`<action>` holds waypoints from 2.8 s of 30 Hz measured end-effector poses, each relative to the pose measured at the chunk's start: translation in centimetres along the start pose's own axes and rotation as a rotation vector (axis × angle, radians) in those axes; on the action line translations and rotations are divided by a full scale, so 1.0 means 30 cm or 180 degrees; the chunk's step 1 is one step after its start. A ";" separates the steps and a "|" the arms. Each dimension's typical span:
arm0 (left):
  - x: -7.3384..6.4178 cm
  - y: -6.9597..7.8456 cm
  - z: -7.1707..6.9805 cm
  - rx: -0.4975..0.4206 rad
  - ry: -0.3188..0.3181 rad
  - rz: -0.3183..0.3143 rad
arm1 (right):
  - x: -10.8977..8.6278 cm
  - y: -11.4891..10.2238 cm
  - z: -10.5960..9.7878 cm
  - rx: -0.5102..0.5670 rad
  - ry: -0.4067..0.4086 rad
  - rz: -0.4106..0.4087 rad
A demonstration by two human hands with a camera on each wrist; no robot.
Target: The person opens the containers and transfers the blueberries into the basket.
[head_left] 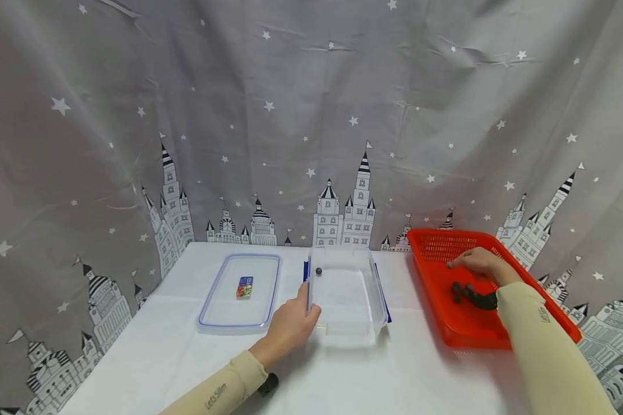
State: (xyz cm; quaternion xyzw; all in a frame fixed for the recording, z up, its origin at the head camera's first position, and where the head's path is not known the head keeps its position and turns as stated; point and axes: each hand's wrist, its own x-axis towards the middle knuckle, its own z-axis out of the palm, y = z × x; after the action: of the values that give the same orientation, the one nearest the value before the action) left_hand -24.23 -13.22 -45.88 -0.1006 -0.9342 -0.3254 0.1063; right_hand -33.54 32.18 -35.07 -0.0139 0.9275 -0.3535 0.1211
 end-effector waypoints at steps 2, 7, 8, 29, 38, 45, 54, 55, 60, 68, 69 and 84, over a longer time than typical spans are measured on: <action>0.001 -0.002 -0.002 -0.0027 -0.0004 0.0019 | -0.006 0.011 -0.003 -0.0061 0.0007 0.0085; 0.001 -0.005 -0.003 -0.0040 0.0021 -0.0008 | -0.009 0.056 -0.001 -0.0108 0.0032 0.0202; 0.001 -0.005 -0.003 -0.0049 0.0020 -0.0017 | -0.011 0.063 0.000 -0.0101 0.0028 0.0241; -0.005 -0.004 -0.003 -0.0023 0.0029 0.0006 | -0.028 0.145 0.021 -0.0127 -0.0116 0.0403; -0.007 -0.001 -0.002 -0.0004 -0.0023 -0.0019 | -0.017 0.114 0.021 -0.0213 -0.0063 0.0289; -0.009 -0.003 -0.006 -0.0006 0.0015 0.0017 | 0.019 0.002 0.037 -0.0322 0.0023 -0.0135; -0.008 -0.006 -0.004 0.0000 0.0014 0.0054 | 0.070 -0.173 0.079 -0.0429 0.0108 -0.0398; -0.007 -0.005 -0.005 0.0002 0.0008 0.0058 | 0.076 -0.189 0.084 -0.0427 0.0116 -0.0403; 0.000 0.000 -0.016 -0.0018 -0.0005 0.0054 | 0.108 -0.273 0.118 -0.0272 0.0145 -0.0433; -0.003 0.002 -0.008 0.0064 -0.0038 0.0015 | 0.158 -0.374 0.199 0.0132 -0.0031 -0.0513; -0.004 0.004 -0.005 0.0053 -0.0053 0.0010 | 0.163 -0.382 0.211 0.0164 -0.0051 -0.0507; 0.008 0.014 0.005 0.0001 -0.0045 0.0033 | 0.261 -0.514 0.381 0.0671 -0.0349 -0.0489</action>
State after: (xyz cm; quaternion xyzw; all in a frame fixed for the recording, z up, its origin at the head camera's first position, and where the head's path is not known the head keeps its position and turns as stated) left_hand -24.36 -12.79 -45.68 -0.1077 -0.9344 -0.3240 0.1015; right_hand -39.36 12.28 -34.83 -0.0914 0.8734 -0.4558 0.1450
